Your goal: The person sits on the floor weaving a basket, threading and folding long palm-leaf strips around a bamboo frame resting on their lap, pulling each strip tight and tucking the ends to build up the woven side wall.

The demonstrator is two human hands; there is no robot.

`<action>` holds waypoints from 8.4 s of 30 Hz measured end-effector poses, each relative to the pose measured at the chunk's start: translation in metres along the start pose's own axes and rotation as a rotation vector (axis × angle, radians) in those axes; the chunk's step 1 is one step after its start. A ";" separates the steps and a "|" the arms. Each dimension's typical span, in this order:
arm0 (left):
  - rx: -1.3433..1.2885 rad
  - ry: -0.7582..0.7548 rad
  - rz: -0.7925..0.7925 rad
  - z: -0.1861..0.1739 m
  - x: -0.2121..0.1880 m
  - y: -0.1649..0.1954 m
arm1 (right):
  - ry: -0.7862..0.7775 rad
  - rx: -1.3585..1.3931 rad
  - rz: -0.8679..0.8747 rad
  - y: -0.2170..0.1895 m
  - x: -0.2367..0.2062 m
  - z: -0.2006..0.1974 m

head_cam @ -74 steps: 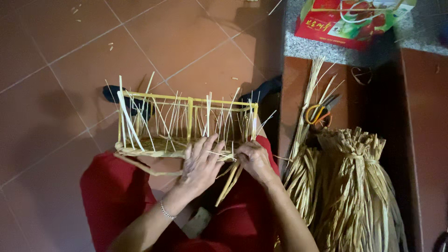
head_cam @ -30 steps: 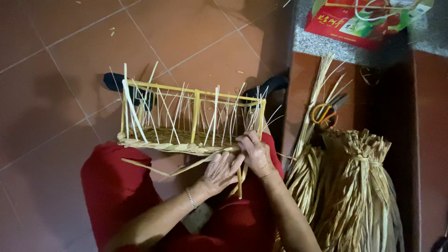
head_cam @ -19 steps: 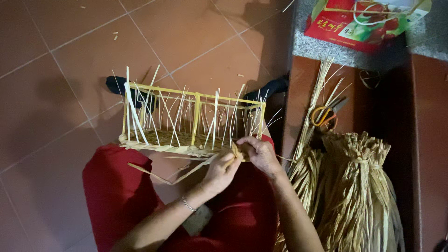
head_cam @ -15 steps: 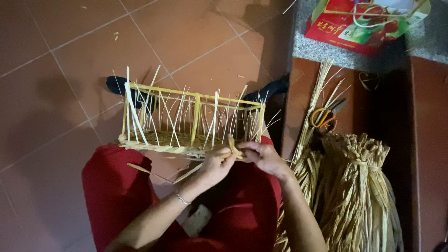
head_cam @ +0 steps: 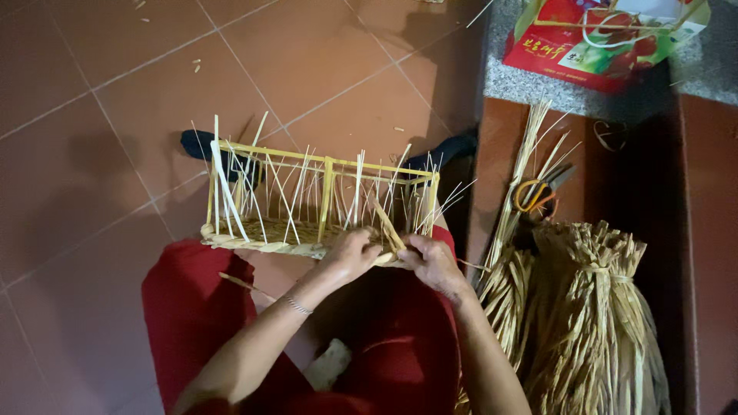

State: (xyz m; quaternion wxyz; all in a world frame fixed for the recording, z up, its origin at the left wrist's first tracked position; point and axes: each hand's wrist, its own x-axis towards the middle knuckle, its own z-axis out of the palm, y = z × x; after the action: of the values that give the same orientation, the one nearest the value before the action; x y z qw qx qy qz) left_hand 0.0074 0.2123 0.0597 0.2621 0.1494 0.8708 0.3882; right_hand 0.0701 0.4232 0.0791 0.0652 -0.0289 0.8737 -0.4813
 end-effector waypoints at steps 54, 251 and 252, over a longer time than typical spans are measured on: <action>0.642 0.362 0.285 -0.014 -0.054 -0.050 | 0.536 -0.317 -0.030 -0.014 0.011 0.057; 0.164 0.362 0.366 -0.062 -0.024 -0.080 | 0.471 -0.124 -0.036 -0.034 0.047 0.103; 0.140 0.355 0.360 -0.063 -0.023 -0.080 | 0.479 -0.161 -0.068 -0.036 0.048 0.103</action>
State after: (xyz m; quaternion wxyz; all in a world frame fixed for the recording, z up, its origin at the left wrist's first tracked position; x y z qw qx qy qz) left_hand -0.0142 0.1112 0.0424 0.0212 0.2491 0.8873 0.3875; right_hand 0.0366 0.3122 0.0506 -0.1623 0.0516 0.8982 -0.4053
